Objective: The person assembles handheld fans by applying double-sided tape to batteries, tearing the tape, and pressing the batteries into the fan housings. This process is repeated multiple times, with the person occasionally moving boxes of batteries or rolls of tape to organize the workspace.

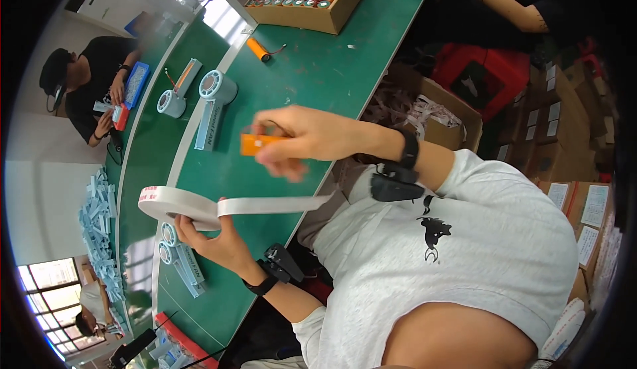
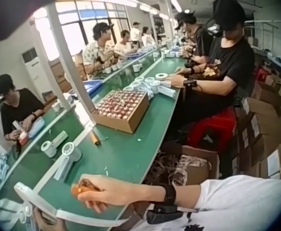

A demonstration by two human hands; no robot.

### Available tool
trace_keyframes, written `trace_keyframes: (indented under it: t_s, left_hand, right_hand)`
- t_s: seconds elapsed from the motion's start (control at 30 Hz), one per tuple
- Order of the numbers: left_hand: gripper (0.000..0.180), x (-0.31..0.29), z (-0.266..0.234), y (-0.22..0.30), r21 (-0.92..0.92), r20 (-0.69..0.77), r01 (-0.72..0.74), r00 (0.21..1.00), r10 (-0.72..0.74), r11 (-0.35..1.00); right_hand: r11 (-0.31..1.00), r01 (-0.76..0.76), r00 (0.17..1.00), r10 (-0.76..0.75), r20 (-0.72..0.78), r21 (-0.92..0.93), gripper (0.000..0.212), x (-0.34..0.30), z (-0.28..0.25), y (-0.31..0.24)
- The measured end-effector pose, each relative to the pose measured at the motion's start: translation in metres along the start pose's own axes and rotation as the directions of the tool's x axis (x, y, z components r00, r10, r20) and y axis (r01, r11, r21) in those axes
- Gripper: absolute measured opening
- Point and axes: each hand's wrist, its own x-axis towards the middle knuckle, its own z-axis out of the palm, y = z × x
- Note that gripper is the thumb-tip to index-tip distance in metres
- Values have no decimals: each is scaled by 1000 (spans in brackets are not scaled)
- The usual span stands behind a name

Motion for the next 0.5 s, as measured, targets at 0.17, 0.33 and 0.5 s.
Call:
trace_keyframes:
  t_s: [0.17, 0.33, 0.5]
  left_hand:
    - [61, -12, 21, 21, -29, -13, 35, 999, -35, 999]
    - [59, -12, 25, 26, 138, 3, -91, 996, 92, 986]
    - [57, -14, 34, 40, 228, -22, -54, 998, 60, 972]
  right_hand:
    - [929, 369, 901, -364, -238, -21, 27, 52, 28, 2]
    - [972, 93, 964, -143, -225, -217, 28, 52, 40, -16]
    - [935, 351, 811, -328, -484, -45, 22, 67, 54, 14]
